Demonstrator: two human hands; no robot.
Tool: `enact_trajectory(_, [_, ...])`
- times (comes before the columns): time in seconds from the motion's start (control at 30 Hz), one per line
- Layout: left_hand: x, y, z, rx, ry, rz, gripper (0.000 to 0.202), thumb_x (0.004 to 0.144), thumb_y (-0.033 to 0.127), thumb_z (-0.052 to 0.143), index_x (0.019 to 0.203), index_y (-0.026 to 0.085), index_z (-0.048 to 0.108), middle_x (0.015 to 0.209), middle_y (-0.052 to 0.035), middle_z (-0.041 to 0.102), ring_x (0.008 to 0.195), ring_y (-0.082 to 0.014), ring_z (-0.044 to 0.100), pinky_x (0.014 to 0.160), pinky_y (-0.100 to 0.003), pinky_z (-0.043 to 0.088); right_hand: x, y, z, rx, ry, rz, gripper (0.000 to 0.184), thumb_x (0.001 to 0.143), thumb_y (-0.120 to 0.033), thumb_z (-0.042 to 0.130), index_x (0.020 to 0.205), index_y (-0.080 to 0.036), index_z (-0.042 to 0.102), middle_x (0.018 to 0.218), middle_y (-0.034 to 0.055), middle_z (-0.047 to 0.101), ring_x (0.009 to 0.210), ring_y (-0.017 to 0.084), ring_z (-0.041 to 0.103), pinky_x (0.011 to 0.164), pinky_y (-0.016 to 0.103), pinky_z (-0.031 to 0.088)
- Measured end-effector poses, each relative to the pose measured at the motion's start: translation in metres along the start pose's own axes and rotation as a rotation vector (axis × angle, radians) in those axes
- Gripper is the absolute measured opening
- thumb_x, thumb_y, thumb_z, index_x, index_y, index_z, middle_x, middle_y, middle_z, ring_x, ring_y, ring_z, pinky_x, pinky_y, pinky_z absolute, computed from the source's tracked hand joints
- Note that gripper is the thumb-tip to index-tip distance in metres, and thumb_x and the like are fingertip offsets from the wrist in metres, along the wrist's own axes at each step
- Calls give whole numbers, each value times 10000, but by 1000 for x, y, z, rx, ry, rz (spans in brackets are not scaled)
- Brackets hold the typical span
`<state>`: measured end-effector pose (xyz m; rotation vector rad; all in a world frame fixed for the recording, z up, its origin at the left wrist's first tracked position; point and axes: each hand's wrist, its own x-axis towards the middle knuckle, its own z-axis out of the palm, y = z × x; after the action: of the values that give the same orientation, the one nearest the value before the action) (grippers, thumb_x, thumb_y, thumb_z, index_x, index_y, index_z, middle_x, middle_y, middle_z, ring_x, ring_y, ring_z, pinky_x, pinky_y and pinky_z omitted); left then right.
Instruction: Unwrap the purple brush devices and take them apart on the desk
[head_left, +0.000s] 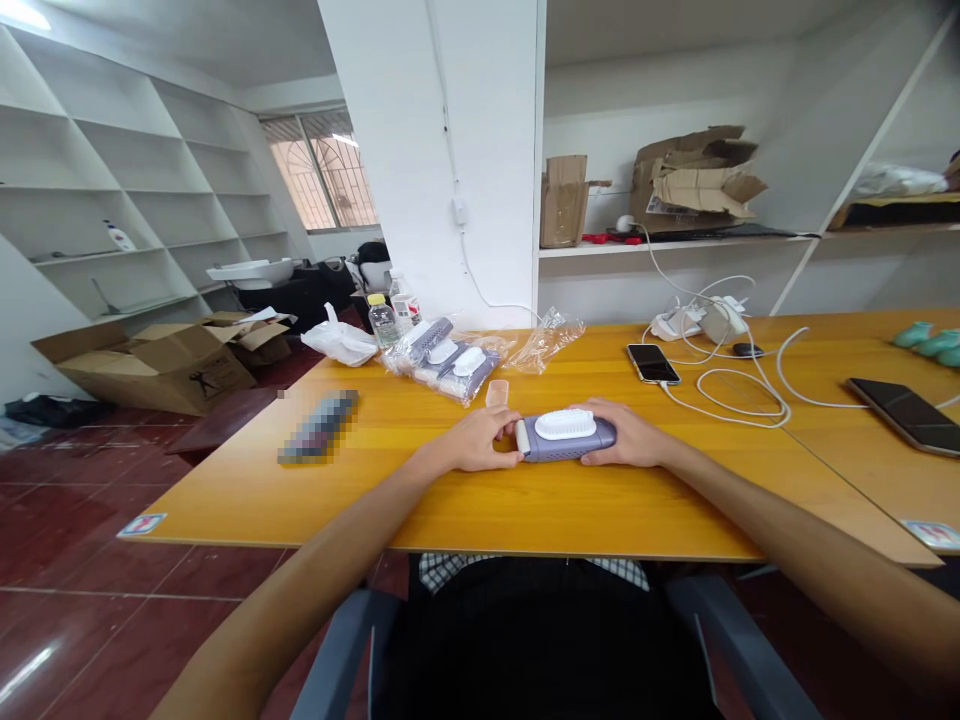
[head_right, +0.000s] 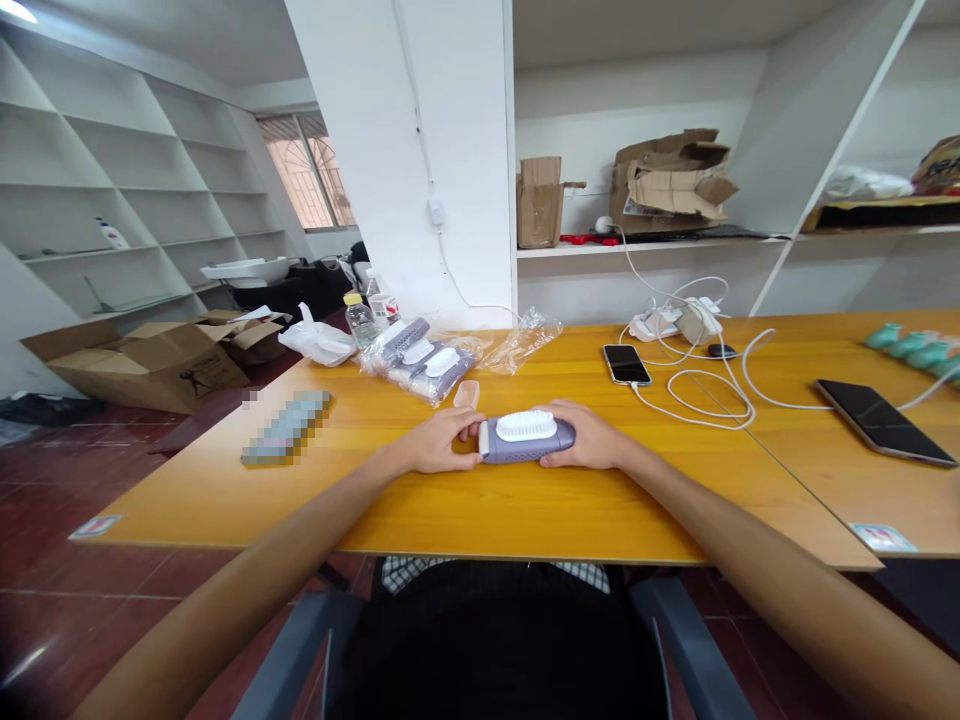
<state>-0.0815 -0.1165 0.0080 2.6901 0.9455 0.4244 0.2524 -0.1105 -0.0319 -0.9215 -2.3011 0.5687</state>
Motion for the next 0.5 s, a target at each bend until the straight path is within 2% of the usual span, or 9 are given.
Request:
enact_trajectory(0.13, [-2,-2,0,34,29,-18,424,892,459,706,1211,180,686,1054,-82,713,960,-262,668,904,-374,524,1,-3,-1,-1,11,15,770,733,-548,927,1401,-257,679,1314,115,717,1214,367,680,1097,549,511])
enact_trajectory(0.2, [-2,-2,-1,29,32,-32,457,894,467,713,1248,179,691,1032,-73,715,933,-251,670,884,-358,521,2,-4,-1,-9,17,25,768,730,-539,929,1400,-260,680,1317,115,721,1215,372,682,1098,555,510])
enact_trajectory(0.27, [-1,0,-3,16,22,-46,422,880,455,728,1204,185,708,966,-50,706,863,-231,661,824,-335,513,2,-5,-1,-17,16,22,765,730,-529,929,1401,-259,680,1332,119,720,1226,377,678,1105,562,503])
enact_trajectory(0.37, [1,1,-6,29,-1,-60,288,857,427,741,1030,198,715,878,-24,681,776,-209,632,740,-315,486,2,-6,-1,-14,12,8,755,739,-519,924,1399,-251,676,1340,124,718,1228,375,675,1102,560,503])
enact_trajectory(0.43, [1,2,-6,55,-20,-64,229,851,409,741,941,203,698,869,-26,681,781,-215,635,731,-317,479,2,-6,-1,-8,11,1,752,743,-516,922,1399,-248,671,1336,124,718,1224,369,676,1101,555,503])
enact_trajectory(0.5, [0,1,-6,57,-21,-61,271,849,432,760,978,200,704,936,-47,708,866,-243,666,785,-334,497,2,-6,-1,-9,11,-2,752,749,-519,918,1403,-249,665,1341,123,716,1230,367,673,1106,551,499])
